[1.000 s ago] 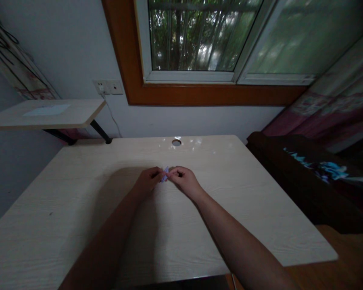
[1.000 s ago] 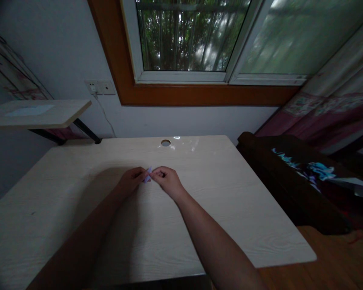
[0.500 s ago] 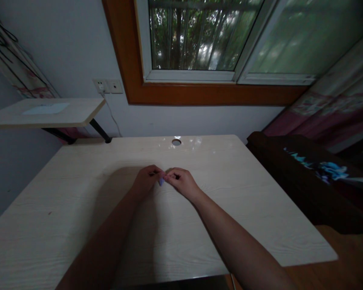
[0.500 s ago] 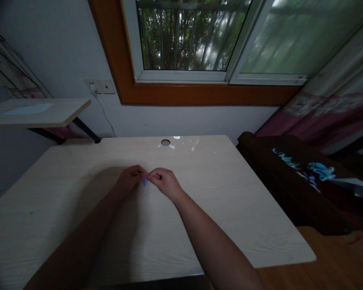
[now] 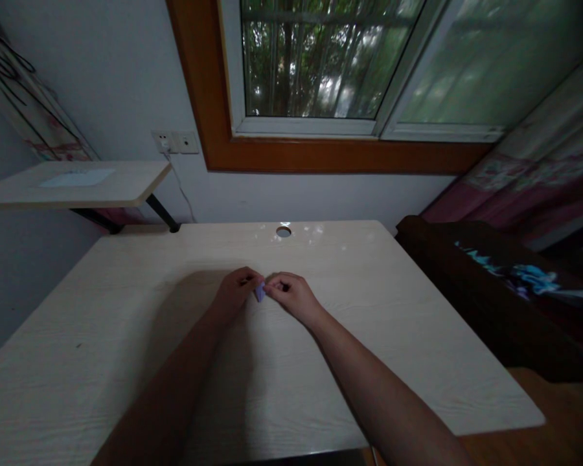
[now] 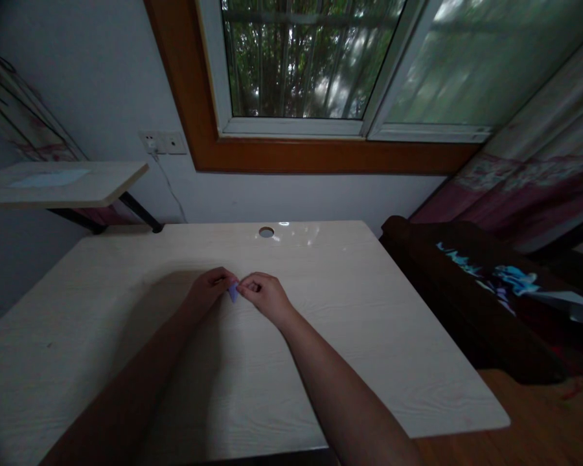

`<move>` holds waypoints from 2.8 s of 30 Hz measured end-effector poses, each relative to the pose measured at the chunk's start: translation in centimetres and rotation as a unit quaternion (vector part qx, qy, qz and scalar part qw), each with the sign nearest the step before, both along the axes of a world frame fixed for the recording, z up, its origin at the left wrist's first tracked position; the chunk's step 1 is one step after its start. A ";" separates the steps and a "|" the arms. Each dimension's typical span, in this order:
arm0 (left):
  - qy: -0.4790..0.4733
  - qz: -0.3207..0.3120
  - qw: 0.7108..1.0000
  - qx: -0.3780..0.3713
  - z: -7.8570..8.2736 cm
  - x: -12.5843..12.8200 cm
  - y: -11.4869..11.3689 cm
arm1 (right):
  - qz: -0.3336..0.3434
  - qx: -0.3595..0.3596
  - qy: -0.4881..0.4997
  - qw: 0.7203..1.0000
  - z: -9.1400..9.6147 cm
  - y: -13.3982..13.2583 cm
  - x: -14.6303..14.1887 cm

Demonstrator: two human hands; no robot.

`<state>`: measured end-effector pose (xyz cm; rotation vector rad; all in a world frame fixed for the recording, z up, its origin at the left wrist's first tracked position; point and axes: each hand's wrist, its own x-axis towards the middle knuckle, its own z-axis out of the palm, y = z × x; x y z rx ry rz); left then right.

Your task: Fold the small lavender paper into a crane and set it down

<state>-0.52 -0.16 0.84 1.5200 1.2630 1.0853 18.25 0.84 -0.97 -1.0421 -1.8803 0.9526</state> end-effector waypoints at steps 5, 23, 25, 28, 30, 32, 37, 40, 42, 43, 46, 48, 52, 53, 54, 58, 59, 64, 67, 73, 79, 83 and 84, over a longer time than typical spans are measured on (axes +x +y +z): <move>-0.020 0.016 1.000 -0.010 -0.1 0.0 0.0 | 0.009 -0.001 0.009 1.000 -0.1 -0.1 0.0; 0.012 -0.048 0.999 -0.012 -0.3 0.0 0.1 | -0.061 -0.114 0.118 0.985 0.0 0.1 0.1; 0.026 -0.061 0.998 -0.015 -0.5 -0.1 0.2 | -0.073 -0.129 0.141 0.979 0.2 0.2 0.1; 0.029 -0.070 0.997 -0.017 -0.7 -0.2 0.2 | -0.080 -0.140 0.165 0.973 0.4 0.3 0.1; 0.018 -0.071 0.997 -0.020 -0.7 -0.3 0.2 | -0.078 -0.143 0.173 0.971 0.3 0.3 0.2; 0.004 -0.067 0.997 -0.023 -0.6 -0.3 0.2 | -0.073 -0.142 0.174 0.972 0.2 0.2 0.1; -0.026 -0.047 0.998 -0.028 0.0 -0.2 0.0 | -0.058 -0.127 0.187 0.972 0.2 -0.1 0.0; -0.034 -0.036 0.998 -0.032 0.2 -0.2 -0.1 | -0.057 -0.108 0.177 0.977 0.3 -0.4 -0.2; -0.032 -0.038 0.998 -0.035 0.3 -0.3 -0.1 | -0.053 -0.100 0.170 0.979 0.3 -0.5 -0.2; -0.030 -0.040 0.998 -0.037 0.3 -0.3 -0.1 | -0.047 -0.100 0.168 0.980 0.3 -0.5 -0.2; -0.031 -0.047 0.997 -0.047 0.3 -0.3 -0.2 | -0.030 -0.101 0.173 0.979 0.2 -0.5 -0.1; -0.033 -0.052 0.997 -0.047 0.3 -0.3 -0.2 | -0.026 -0.104 0.174 0.979 0.3 -0.5 -0.1; -0.031 -0.058 0.997 -0.043 0.2 -0.3 -0.2 | -0.027 -0.109 0.173 0.979 0.3 -0.5 -0.2; -0.029 -0.056 0.997 -0.044 0.2 -0.3 -0.2 | -0.029 -0.109 0.173 0.978 0.3 -0.5 -0.2; -0.028 -0.054 0.997 -0.045 0.2 -0.3 -0.2 | -0.030 -0.110 0.172 0.978 0.3 -0.5 -0.2; -0.023 -0.054 0.998 -0.039 -0.1 -0.4 -0.1 | -0.027 -0.109 0.172 0.979 0.1 -0.5 -0.2; -0.025 -0.055 0.997 -0.039 -0.1 -0.5 -0.1 | -0.026 -0.108 0.172 0.979 0.1 -0.5 -0.2; -0.054 -0.065 0.996 -0.043 -0.3 -0.5 0.0 | -0.025 -0.112 0.180 0.977 0.1 -0.5 -0.2; -0.055 -0.062 0.995 -0.048 -0.1 -0.5 -0.1 | -0.025 -0.114 0.188 0.975 0.0 -0.5 -0.2; -0.050 -0.070 0.995 -0.043 -0.3 -0.6 0.0 | -0.027 -0.112 0.186 0.976 0.2 -0.5 -0.3; -0.034 -0.069 0.996 -0.041 -0.3 -0.6 0.0 | -0.017 -0.117 0.193 0.974 0.2 -0.6 -0.2; -0.033 -0.072 0.996 -0.042 -0.4 -0.5 0.1 | -0.012 -0.108 0.194 0.975 0.2 -0.5 -0.3; -0.036 -0.073 0.996 -0.042 -0.5 -0.5 0.1 | -0.010 -0.104 0.197 0.975 0.2 -0.5 -0.3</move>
